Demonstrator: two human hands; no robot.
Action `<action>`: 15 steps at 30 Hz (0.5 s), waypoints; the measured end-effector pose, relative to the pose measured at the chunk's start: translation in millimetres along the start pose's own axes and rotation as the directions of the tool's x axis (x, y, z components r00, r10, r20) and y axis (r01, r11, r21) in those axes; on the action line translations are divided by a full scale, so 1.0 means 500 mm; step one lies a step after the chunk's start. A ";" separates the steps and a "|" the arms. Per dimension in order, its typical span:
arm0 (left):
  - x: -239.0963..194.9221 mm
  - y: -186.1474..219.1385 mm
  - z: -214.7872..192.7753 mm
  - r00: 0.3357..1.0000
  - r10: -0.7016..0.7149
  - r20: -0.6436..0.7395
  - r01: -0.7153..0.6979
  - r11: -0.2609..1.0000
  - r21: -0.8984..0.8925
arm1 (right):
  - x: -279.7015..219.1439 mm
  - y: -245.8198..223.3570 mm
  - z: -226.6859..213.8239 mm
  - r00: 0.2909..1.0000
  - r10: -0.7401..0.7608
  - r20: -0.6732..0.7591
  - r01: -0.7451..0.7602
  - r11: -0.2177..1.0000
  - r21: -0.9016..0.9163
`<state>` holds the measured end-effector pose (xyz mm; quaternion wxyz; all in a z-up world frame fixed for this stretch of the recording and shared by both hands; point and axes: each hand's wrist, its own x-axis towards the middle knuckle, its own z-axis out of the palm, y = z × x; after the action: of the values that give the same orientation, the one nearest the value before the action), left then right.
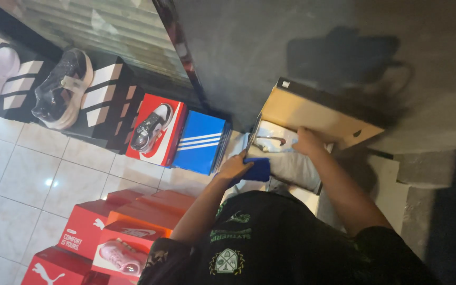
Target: The person is wiping a shoe box and a sneaker with a cloth to clean them.
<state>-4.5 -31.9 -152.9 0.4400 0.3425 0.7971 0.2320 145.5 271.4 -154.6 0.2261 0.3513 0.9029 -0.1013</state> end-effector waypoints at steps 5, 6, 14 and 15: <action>0.031 -0.012 0.024 0.994 -0.107 0.029 0.107 0.994 -0.011 | -0.056 -0.013 -0.061 0.991 -0.044 0.125 0.028 0.991 0.128; 0.031 -0.006 0.017 0.994 -0.105 0.026 0.105 0.994 -0.010 | -0.051 -0.008 -0.069 0.992 -0.045 0.122 0.029 0.991 0.128; 0.042 -0.043 0.030 0.989 -0.142 0.037 0.147 0.950 -0.275 | -0.074 0.029 -0.051 0.969 -0.231 0.092 0.185 0.916 0.356; 0.043 -0.049 0.034 0.989 -0.144 0.035 0.148 0.950 -0.276 | -0.070 0.028 -0.050 0.968 -0.234 0.092 0.187 0.916 0.355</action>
<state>-6.3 -30.5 -189.7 0.5053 0.2191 0.7765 0.3061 169.5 269.4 -116.1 0.2085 0.2784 0.8869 -0.3041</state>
